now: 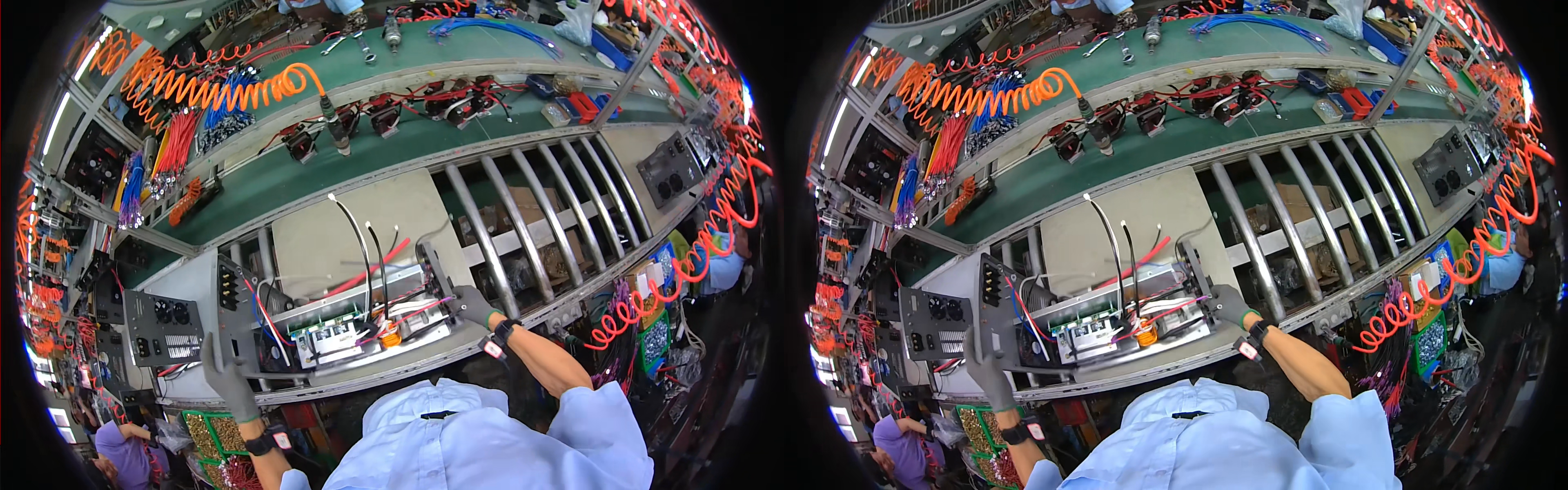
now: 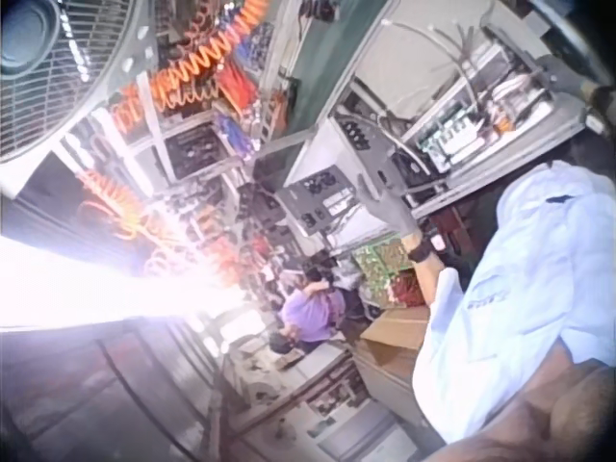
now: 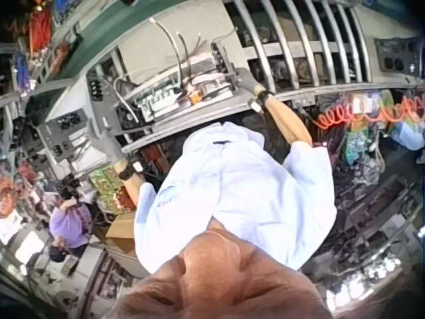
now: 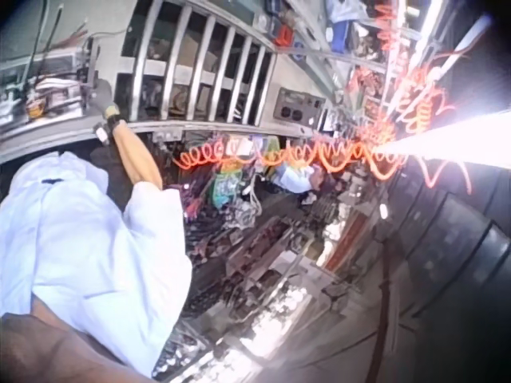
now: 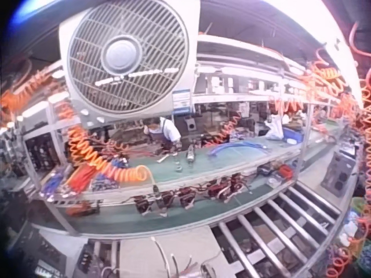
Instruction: Assemble and wire electronic components inside a metal chassis on a factory conveyor line.
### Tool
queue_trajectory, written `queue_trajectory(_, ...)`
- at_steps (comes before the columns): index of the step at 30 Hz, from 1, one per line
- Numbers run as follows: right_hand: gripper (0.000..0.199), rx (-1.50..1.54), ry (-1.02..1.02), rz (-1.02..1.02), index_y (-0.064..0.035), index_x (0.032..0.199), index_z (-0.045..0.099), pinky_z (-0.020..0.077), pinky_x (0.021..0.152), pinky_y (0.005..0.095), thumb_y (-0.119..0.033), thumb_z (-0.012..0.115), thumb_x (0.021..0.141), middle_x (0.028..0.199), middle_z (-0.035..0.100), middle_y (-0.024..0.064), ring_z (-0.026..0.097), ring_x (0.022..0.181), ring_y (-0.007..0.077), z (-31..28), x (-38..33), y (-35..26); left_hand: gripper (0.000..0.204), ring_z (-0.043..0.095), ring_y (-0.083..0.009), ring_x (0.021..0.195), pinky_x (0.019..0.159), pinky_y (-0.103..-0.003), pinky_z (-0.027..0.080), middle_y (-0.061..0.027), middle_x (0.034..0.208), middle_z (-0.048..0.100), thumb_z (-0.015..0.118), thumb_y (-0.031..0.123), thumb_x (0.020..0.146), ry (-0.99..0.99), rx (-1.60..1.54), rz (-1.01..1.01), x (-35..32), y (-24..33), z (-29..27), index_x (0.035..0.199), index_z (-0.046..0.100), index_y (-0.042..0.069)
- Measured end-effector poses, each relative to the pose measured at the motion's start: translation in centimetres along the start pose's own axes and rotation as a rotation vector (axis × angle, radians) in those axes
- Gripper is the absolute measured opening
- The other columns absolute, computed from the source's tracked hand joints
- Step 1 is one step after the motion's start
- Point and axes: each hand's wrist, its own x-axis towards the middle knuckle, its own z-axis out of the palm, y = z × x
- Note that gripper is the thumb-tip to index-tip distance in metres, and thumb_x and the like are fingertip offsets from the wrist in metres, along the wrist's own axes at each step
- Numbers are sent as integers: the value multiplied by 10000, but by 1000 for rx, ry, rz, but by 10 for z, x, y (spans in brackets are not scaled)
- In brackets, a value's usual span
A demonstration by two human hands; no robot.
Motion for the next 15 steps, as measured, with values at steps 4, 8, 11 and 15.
queue_trajectory(4,302,-250,17,-209,8,913,683,504,794,446,-282,630,848,887,681,219,656,887,383,19,52,28,480,597,-269,1176,990,-384,500,-181,1273,574,394,-86,839,-29,-157,-22,-6,-71,-20,1311,478,-61)
queue_trajectory(8,290,-358,-26,-129,-55,952,699,505,833,446,-315,605,864,943,692,198,649,932,385,-4,88,-16,411,620,-259,1135,973,-371,508,-174,1225,605,426,-49,899,-21,-141,-84,10,-73,-24,1305,495,-45)
queue_trajectory(11,464,-251,165,-145,-12,1181,634,509,905,409,-357,615,872,1103,680,216,651,1028,369,2,138,-48,407,628,-252,1119,964,-367,512,-166,1214,611,416,-53,904,12,-123,-114,14,-74,-31,1301,500,-45)
queue_trajectory(15,738,-40,105,144,14,1398,467,420,1046,364,-501,583,883,1246,627,230,546,1252,323,20,180,-83,405,635,-244,1102,950,-360,519,-161,1202,615,409,-63,904,5,-194,-84,16,-77,-34,1298,504,-46)
